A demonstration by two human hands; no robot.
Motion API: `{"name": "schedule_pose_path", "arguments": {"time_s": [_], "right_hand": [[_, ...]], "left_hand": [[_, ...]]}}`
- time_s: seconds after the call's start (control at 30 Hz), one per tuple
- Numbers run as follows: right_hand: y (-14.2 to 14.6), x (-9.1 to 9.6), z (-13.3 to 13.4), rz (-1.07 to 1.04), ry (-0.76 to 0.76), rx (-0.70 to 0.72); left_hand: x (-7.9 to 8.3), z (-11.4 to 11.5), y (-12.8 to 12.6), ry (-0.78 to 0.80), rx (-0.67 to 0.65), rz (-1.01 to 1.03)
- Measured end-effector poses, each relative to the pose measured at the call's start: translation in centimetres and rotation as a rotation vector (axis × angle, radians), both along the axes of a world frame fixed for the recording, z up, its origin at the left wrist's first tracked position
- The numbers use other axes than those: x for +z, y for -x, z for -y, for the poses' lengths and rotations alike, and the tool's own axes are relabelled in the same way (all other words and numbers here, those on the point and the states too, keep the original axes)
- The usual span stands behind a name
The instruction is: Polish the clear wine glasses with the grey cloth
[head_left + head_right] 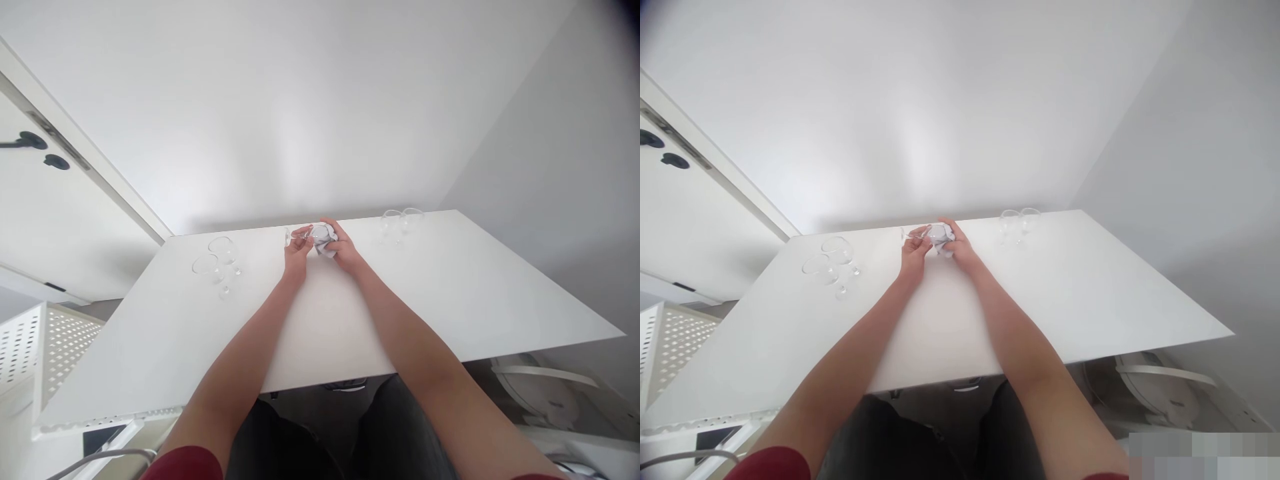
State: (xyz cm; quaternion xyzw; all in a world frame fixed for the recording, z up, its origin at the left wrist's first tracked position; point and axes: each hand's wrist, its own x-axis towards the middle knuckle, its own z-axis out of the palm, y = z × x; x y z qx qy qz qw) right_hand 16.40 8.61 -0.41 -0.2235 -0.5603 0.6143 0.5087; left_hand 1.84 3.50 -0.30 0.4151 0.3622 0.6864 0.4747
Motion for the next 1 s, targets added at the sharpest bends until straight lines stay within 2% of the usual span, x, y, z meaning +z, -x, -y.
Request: {"name": "schedule_pose_path", "arguments": {"time_s": [0.13, 0.27, 0.37, 0.47, 0.57, 0.63, 0.73, 0.9, 1.0], "right_hand": [[0.0, -0.2, -0.4, -0.014, -0.006, -0.082], [0.0, 0.0, -0.3, 0.079, -0.131, -0.217], [-0.1, 0.2, 0.0, 0.172, -0.174, -0.223], [-0.1, 0.1, -0.1, 0.153, -0.084, -0.183], [-0.2, 0.0, -0.4, 0.003, 0.022, -0.245], [-0.2, 0.0, -0.5, -0.053, 0.045, -0.292], [-0.2, 0.2, -0.2, -0.019, 0.044, -0.3], [-0.5, 0.3, -0.1, -0.006, 0.033, -0.248], [-0.9, -0.1, -1.1, -0.141, 0.081, -0.342]], "left_hand": [[-0.5, -0.3, -0.1, 0.106, 0.054, 0.028], [-0.7, -0.4, -0.1, 0.106, 0.069, 0.003], [-0.6, -0.3, -0.1, 0.127, 0.071, 0.018], [-0.4, 0.0, 0.0, 0.112, 0.072, 0.014], [-0.2, 0.2, -0.2, 0.058, 0.067, -0.077], [-0.1, 0.3, -0.4, 0.059, 0.091, -0.128], [-0.1, 0.5, -0.6, 0.094, 0.115, -0.099], [-0.4, 0.5, -0.7, 0.052, 0.058, -0.059], [-0.7, 0.2, -0.6, 0.013, -0.039, -0.1]]}}
